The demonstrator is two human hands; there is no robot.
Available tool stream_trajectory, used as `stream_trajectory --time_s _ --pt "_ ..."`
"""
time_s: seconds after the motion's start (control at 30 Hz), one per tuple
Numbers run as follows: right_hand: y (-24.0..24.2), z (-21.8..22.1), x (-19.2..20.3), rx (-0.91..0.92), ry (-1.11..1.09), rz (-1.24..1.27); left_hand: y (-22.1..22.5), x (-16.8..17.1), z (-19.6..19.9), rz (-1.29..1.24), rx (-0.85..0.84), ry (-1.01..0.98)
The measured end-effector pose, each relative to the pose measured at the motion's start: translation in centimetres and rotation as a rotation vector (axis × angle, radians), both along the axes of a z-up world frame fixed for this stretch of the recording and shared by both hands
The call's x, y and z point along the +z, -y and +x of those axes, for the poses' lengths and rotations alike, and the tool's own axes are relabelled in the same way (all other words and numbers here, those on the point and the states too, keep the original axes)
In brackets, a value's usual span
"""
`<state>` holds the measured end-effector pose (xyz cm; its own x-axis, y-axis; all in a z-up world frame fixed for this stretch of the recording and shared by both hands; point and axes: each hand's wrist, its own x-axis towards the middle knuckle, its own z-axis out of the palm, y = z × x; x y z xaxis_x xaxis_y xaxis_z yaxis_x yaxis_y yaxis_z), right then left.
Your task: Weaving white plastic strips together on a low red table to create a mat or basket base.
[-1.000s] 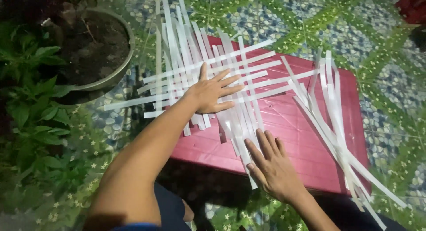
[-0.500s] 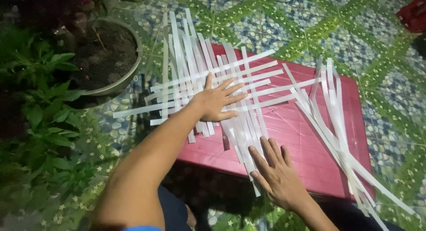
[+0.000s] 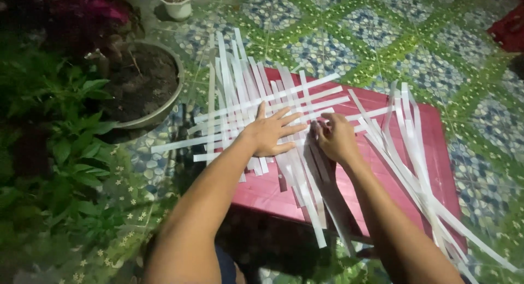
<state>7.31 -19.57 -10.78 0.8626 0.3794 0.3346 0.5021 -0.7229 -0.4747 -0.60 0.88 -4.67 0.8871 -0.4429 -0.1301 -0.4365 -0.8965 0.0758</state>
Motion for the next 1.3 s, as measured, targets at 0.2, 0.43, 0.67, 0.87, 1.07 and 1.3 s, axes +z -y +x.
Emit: stream_trajectory --time_s 0.2,0.43,0.67,0.87,1.07,1.3 --pt "-2.5 1.3 -0.1 -0.025 0.063 -0.212 -0.1 0.2 0.1 -0.032 0.017 0.0" --pt "-3.1 -2.5 3.5 0.006 -0.106 -0.025 -0.2 -0.3 -0.1 -0.038 0.036 0.013" --pt "-1.6 -0.3 3.8 0.08 -0.244 -0.132 -0.1 1.0 -0.7 -0.064 0.049 0.009" --pt "-3.6 4.9 2.9 0.18 -0.018 -0.289 -0.2 -2.8 1.0 -0.084 0.06 0.064" --pt "-8.0 5.2 3.9 0.449 0.291 -0.3 -0.3 -1.8 0.5 -0.074 0.063 0.072" --pt "-10.1 6.3 4.6 0.399 0.058 -0.604 -0.1 -1.8 0.7 -0.06 0.088 0.032"
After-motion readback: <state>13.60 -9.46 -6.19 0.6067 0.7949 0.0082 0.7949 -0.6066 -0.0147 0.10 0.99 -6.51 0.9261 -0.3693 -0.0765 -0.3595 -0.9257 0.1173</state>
